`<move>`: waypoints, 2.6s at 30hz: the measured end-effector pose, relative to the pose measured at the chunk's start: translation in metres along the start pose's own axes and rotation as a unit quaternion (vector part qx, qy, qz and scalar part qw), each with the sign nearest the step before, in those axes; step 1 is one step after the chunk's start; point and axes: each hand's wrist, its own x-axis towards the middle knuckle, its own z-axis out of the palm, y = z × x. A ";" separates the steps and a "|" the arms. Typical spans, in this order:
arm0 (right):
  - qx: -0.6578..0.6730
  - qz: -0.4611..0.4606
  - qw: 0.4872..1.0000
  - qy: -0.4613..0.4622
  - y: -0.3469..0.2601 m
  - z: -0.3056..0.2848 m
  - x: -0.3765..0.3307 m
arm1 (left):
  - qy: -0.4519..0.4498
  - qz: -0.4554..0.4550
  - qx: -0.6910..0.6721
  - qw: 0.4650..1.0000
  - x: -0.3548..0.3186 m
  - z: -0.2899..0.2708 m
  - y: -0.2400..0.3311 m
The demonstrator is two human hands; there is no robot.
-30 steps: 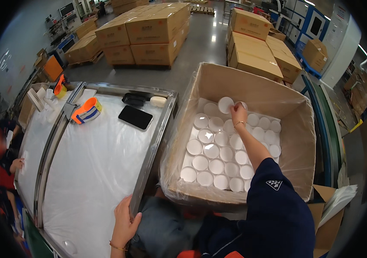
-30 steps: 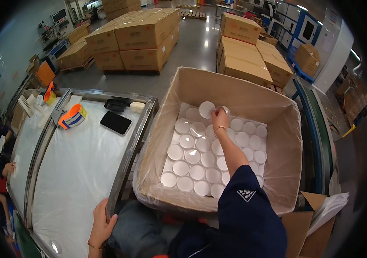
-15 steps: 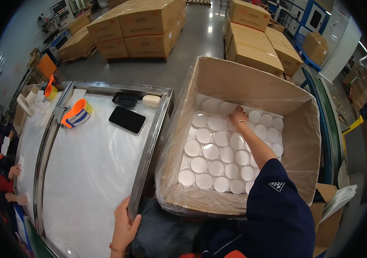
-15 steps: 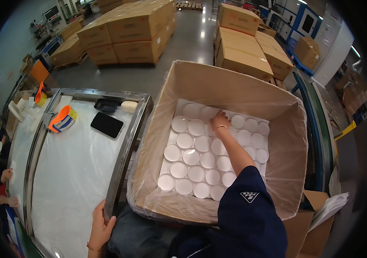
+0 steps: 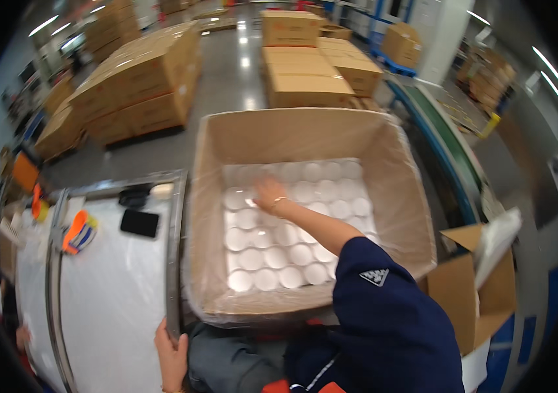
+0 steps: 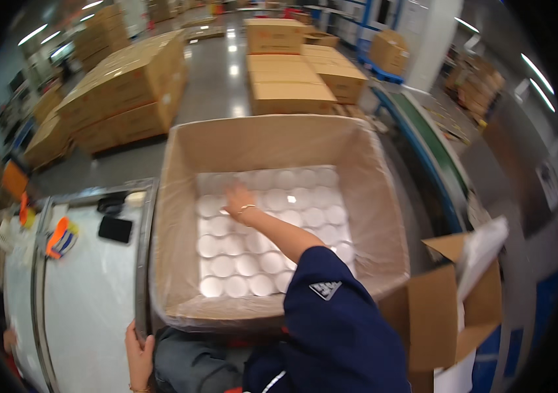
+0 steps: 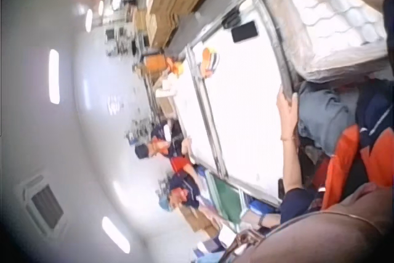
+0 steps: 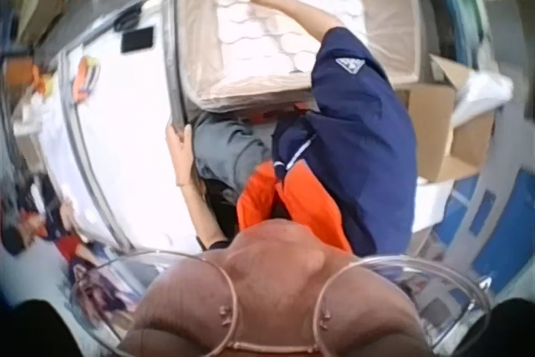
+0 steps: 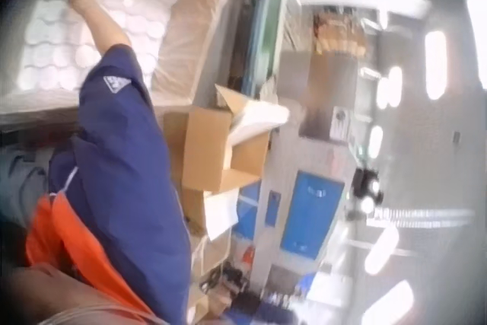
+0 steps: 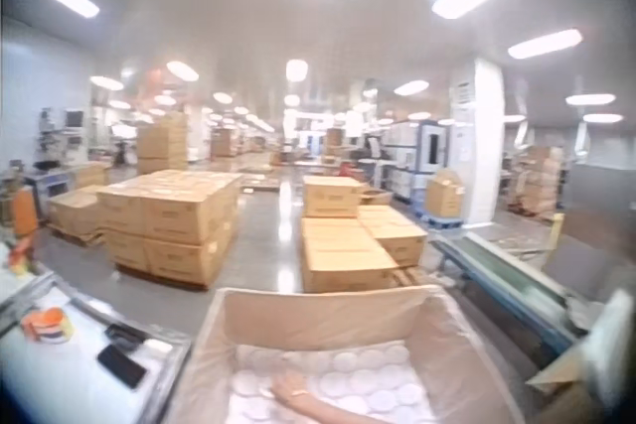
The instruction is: The person takes lids from a table, arranges them inside a cardboard box in rows, and places divider sheets into the box.
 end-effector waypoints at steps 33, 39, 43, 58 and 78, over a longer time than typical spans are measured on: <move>0.180 0.571 0.678 0.427 0.505 -0.121 -0.653 | 0.016 0.071 -0.006 0.997 -0.019 0.005 -0.028; 0.084 0.618 0.708 0.332 0.476 -0.145 -0.637 | 0.016 0.017 0.022 0.999 -0.032 0.011 -0.001; -0.037 0.595 0.748 0.293 0.482 -0.146 -0.637 | 0.022 0.062 0.050 0.997 -0.035 0.015 0.004; -0.145 0.413 0.659 0.612 0.454 -0.289 -0.622 | 0.080 0.102 -0.005 0.991 -0.024 0.003 -0.007; 0.102 -0.382 0.917 -0.045 -0.092 -0.154 -0.230 | 0.068 0.205 -0.082 0.973 0.148 0.153 0.102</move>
